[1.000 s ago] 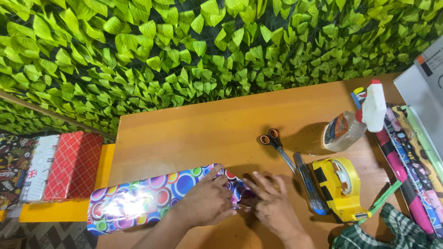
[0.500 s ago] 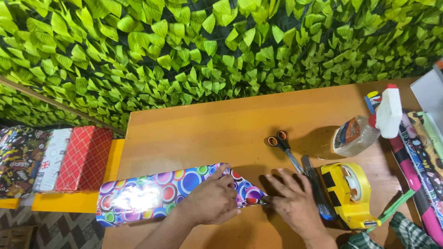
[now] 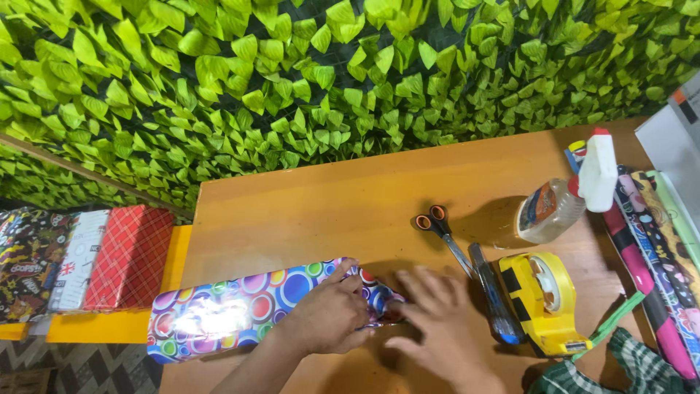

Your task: The person wraps a rectangular box with colorful bubble-patterned wrapping paper on a wooden table. They fold the paper edges, smooth the surface, and secure the folds with clear tape from a yellow dispenser. The finished wrapped gift is placed on a yellow shelf next to other wrapped gifts.

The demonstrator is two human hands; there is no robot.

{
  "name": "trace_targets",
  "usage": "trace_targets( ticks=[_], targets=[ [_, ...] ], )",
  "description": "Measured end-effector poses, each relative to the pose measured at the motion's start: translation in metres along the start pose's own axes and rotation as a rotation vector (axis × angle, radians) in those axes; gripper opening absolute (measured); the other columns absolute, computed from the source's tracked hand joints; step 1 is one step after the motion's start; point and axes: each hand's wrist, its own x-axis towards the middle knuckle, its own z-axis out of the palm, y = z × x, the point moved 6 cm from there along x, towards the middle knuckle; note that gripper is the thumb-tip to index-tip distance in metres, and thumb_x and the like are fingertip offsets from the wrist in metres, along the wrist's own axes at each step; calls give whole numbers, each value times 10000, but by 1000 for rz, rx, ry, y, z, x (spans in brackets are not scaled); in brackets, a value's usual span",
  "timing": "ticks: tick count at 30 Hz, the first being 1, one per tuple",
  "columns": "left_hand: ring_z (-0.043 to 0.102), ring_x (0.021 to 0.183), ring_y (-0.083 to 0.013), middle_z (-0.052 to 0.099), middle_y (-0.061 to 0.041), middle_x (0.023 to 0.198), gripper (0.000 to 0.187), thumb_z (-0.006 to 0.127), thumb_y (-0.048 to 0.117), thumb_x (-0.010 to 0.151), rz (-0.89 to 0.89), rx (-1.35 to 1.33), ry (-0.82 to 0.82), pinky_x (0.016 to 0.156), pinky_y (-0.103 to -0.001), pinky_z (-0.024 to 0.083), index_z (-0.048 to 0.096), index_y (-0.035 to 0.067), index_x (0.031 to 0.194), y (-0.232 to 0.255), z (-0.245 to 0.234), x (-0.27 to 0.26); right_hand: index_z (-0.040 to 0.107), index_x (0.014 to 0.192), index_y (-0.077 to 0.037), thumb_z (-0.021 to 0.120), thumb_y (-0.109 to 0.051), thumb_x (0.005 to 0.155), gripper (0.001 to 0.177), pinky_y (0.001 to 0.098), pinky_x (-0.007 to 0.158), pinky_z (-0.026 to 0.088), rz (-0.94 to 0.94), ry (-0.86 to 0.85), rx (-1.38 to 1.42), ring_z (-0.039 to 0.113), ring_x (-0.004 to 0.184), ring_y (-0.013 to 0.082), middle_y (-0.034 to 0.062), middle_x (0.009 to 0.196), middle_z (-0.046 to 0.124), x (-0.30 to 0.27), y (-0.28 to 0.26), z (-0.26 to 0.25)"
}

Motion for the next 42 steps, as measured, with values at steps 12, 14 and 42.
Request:
trace_targets(
  ticks=[12, 14, 42],
  targets=[
    [597, 984, -303, 675, -98, 716, 407, 690, 402, 915, 6, -8, 32, 1220, -563, 244, 748, 66, 694, -1, 1, -1, 825, 890, -142, 810, -323, 663, 290, 660, 1123, 182, -35, -65, 60, 403, 1378, 362, 136, 1379, 606, 4, 0, 11],
    [601, 989, -288, 674, -85, 701, 421, 668, 392, 937, -2, -17, 29, 1229, -557, 247, 742, 66, 681, -1, 0, -2, 818, 932, -153, 795, -321, 698, 289, 609, 1123, 231, -49, -57, 78, 455, 1331, 334, 91, 1302, 648, 5, -3, 15],
    [581, 1207, -287, 615, -122, 1226, 170, 751, 221, 757, 16, -217, 174, 1272, -557, 250, 732, 67, 827, -3, -6, -11, 731, 986, -166, 684, -149, 804, 188, 474, 753, 546, 222, -387, 7, 697, 888, 344, 120, 885, 734, 62, 28, 55]
  ],
)
